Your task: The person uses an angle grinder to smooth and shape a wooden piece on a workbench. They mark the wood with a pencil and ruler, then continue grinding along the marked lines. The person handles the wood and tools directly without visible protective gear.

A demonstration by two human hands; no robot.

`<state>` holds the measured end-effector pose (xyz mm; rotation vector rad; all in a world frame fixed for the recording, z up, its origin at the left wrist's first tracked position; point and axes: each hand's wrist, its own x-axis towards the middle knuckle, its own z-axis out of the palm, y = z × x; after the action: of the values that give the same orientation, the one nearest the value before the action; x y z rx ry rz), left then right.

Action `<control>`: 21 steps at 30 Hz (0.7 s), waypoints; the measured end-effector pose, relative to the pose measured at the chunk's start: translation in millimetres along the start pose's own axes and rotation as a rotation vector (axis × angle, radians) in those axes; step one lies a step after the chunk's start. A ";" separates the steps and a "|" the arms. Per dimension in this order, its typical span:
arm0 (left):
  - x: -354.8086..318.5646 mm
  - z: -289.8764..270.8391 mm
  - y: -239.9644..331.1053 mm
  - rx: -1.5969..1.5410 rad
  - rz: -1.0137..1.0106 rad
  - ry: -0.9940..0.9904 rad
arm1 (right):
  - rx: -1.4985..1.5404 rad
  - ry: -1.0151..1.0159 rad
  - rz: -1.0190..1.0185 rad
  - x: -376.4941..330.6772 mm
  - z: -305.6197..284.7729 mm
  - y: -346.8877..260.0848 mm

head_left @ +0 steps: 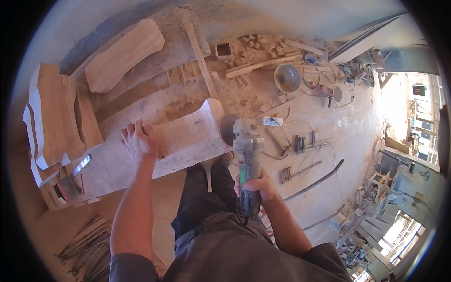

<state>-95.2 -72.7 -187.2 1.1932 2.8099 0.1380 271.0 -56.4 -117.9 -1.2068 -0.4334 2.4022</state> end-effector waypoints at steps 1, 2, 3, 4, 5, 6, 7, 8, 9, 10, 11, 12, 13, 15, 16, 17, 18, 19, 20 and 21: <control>-0.7 -2.5 1.3 -0.002 0.002 -0.008 | 0.045 0.012 -0.007 0.0 2.2 -1.8; -1.6 -1.3 -0.9 -0.003 0.003 0.000 | 0.035 0.012 0.000 -0.5 3.4 -1.1; -1.4 2.1 -2.2 -0.013 0.002 0.013 | 0.019 0.012 0.001 -0.3 4.3 -2.8; -0.7 4.3 -3.1 -0.022 0.002 0.026 | 0.003 0.011 0.003 0.0 5.1 -4.2; 0.5 5.5 -3.8 -0.019 0.005 0.036 | -0.068 0.006 0.014 0.1 6.4 -4.8; -0.2 6.6 -4.7 -0.014 0.007 0.042 | -0.137 0.004 0.030 -0.9 7.0 -3.6; -0.9 7.1 -4.7 -0.008 0.009 0.048 | -0.207 0.001 0.045 -1.3 7.0 -2.5; -1.4 6.8 -4.3 -0.007 0.008 0.044 | -0.187 -0.008 0.045 0.1 5.1 -1.2; -1.0 4.0 -3.1 -0.005 0.005 0.041 | -0.167 -0.018 0.046 3.1 2.9 0.1; -0.9 2.4 -2.2 -0.004 0.003 0.039 | -0.148 -0.028 0.046 5.2 1.7 0.4; -1.3 2.9 -1.7 0.002 -0.003 0.030 | -0.065 -0.009 0.050 6.1 1.3 -0.4; -0.4 3.5 -1.0 0.008 -0.008 0.023 | 0.017 0.010 0.051 7.2 1.7 -2.2; 0.5 3.8 -0.7 0.013 -0.012 0.016 | 0.100 0.029 0.052 8.2 2.0 -4.2; 0.4 4.0 -2.4 0.005 -0.011 0.010 | 0.051 -0.009 0.084 8.0 3.7 -11.2; 0.0 4.7 -3.0 0.000 -0.011 0.007 | 0.025 -0.027 0.100 8.0 4.6 -14.8; 0.3 5.6 -3.4 -0.003 -0.006 0.019 | -0.033 -0.030 0.084 9.9 7.1 -16.9; 0.3 5.8 -4.5 -0.002 -0.001 0.028 | -0.088 -0.034 0.070 12.5 10.9 -17.3; 0.4 5.8 -4.9 -0.002 0.005 0.038 | -0.143 -0.037 0.057 14.9 12.8 -18.2; 0.3 5.8 -3.9 -0.001 0.001 0.039 | -0.077 -0.027 0.058 17.1 11.5 -19.7; 0.0 5.2 -3.0 0.000 -0.005 0.039 | -0.013 -0.017 0.062 20.0 10.1 -21.5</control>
<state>-96.7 -74.5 -192.7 1.1962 2.8462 0.1620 256.9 -28.9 -116.1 -1.2232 -0.4230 2.4676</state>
